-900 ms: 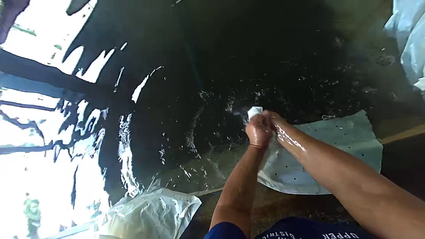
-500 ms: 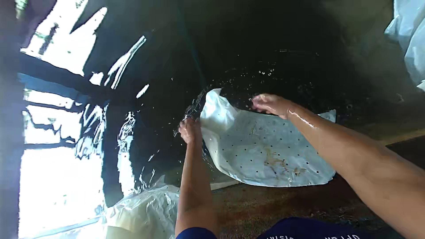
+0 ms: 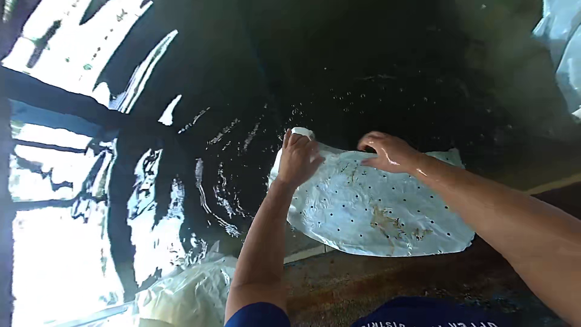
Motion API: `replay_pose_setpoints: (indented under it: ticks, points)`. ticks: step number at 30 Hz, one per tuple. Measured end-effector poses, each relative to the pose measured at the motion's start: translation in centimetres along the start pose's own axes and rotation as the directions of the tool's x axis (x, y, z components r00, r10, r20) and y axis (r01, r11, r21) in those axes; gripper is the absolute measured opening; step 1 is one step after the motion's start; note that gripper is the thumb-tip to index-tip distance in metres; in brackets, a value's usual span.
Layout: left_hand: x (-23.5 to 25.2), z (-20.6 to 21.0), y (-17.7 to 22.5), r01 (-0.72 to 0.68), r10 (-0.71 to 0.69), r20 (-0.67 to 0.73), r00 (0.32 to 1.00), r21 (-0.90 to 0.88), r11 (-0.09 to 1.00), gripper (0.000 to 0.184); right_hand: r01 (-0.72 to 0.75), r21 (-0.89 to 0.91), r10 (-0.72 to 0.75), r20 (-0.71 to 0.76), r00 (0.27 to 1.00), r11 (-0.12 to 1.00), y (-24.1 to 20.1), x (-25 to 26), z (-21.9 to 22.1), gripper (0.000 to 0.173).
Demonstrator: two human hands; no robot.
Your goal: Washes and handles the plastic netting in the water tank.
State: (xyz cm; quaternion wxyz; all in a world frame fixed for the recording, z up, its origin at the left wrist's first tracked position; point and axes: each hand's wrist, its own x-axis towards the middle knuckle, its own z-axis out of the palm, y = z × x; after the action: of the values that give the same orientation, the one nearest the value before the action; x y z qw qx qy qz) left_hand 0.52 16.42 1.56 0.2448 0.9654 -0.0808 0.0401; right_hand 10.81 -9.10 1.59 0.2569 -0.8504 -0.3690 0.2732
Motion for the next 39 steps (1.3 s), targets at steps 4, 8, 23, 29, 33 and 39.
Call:
replay_pose_setpoints:
  ticks: [4, 8, 23, 29, 33, 39]
  points:
    - [0.3, -1.7, 2.3, -0.108, 0.097, -0.085, 0.992, -0.129, 0.986, 0.014, 0.214, 0.223, -0.231, 0.05, 0.972, 0.951, -3.3, 2.4, 0.4, 0.034]
    - [0.4, -2.9, 1.1, 0.071, -0.079, -0.068, 0.995, -0.11, 0.991, 0.017, 0.098, 0.278, -0.105, 0.01, 0.994, 0.956, -0.5, 2.9, 1.4, 0.017]
    - [-0.7, 10.4, 11.5, 0.372, -0.426, -0.121, 0.897, -0.315, 0.873, 0.025, -0.311, 0.762, 0.52, -0.038, 0.854, 0.568, -1.0, 2.0, 9.5, 0.045]
    - [1.2, 8.7, 9.9, 0.703, -0.683, 0.181, 0.707, -0.286, 0.652, 0.046, -0.447, 0.846, 0.706, 0.124, 0.697, 0.293, -6.1, 0.4, 6.1, 0.059]
    - [-0.2, 8.9, 14.6, 0.457, -0.493, -0.004, 0.87, -0.371, 0.809, 0.03, -0.344, 0.865, 0.701, -0.013, 0.713, 0.366, -2.7, 1.0, 7.8, 0.045]
    - [4.6, 3.2, 7.4, 0.549, -0.54, 0.104, 0.835, -0.101, 0.83, 0.052, -0.248, 0.823, 0.441, -0.003, 0.898, 0.511, -5.0, -0.9, 2.5, 0.043]
